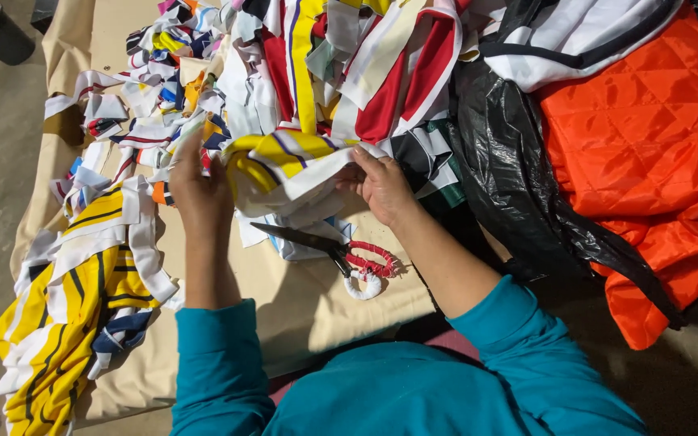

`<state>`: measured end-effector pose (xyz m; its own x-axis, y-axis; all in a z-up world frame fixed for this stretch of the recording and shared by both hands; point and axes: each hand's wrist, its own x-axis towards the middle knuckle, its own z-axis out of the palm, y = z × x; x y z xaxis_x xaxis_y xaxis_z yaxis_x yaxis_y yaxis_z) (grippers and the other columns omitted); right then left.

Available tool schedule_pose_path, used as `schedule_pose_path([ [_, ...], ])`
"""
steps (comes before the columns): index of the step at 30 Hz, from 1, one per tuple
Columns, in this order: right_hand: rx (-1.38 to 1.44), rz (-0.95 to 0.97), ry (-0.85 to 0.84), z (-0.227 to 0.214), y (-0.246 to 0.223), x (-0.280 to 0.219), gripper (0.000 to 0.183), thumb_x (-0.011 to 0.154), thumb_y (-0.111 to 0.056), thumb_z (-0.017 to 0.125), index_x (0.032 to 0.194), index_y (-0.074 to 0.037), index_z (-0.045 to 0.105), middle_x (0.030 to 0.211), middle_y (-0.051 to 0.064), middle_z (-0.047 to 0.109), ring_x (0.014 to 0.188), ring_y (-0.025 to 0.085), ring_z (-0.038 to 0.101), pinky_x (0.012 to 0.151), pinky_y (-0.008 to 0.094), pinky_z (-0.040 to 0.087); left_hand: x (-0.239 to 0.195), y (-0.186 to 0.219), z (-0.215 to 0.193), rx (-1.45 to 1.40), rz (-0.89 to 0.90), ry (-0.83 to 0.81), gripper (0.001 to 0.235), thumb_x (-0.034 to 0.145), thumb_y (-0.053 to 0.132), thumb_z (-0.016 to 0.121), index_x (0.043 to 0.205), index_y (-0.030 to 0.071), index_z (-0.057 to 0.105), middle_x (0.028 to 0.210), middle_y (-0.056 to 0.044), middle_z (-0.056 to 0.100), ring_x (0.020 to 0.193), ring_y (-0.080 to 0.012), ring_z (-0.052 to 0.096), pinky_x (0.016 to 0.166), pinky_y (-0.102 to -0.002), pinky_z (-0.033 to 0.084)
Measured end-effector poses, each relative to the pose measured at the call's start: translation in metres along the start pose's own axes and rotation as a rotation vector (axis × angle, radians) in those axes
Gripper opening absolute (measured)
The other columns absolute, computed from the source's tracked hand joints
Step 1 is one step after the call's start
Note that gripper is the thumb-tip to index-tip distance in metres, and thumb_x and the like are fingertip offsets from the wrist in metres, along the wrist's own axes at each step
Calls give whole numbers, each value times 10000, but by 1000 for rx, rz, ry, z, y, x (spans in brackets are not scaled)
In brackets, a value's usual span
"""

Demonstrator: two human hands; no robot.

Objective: A person is cutting long strips of multi-colored fabric scraps into smaller pieces using a pair of scissors on a padded surface.

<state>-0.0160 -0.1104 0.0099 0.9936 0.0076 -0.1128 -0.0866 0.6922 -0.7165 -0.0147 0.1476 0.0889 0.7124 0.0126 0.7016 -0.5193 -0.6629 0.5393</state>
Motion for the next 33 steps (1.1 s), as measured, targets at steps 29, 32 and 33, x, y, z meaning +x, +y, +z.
schedule_pose_path([
  [29, -507, -373, -136, 9, 6, -23, 103, 949, -99, 773, 1027, -32, 781, 991, 42, 749, 975, 74, 602, 943, 337, 544, -43, 49, 105, -1341, -1148, -7, 597, 932, 433, 717, 1335, 48, 502, 1379, -179, 601, 1238, -321, 649, 1082, -444, 502],
  [32, -544, -401, -126, 7, 2, -21, 92, 956, -88, 751, 1016, -26, 780, 964, 45, 747, 975, 71, 587, 930, 341, 539, -31, 64, 95, -1196, -1120, -29, 600, 957, 449, 670, 1337, 26, 480, 1387, -196, 590, 1259, -337, 643, 1089, -451, 491],
  [33, -573, -415, -101, 4, 1, -21, 99, 968, -87, 732, 1021, -16, 778, 950, 48, 750, 968, 66, 585, 921, 336, 537, -28, 70, 91, -1168, -1112, 0, 603, 959, 452, 662, 1329, 16, 472, 1371, -197, 601, 1252, -341, 651, 1086, -452, 494],
])
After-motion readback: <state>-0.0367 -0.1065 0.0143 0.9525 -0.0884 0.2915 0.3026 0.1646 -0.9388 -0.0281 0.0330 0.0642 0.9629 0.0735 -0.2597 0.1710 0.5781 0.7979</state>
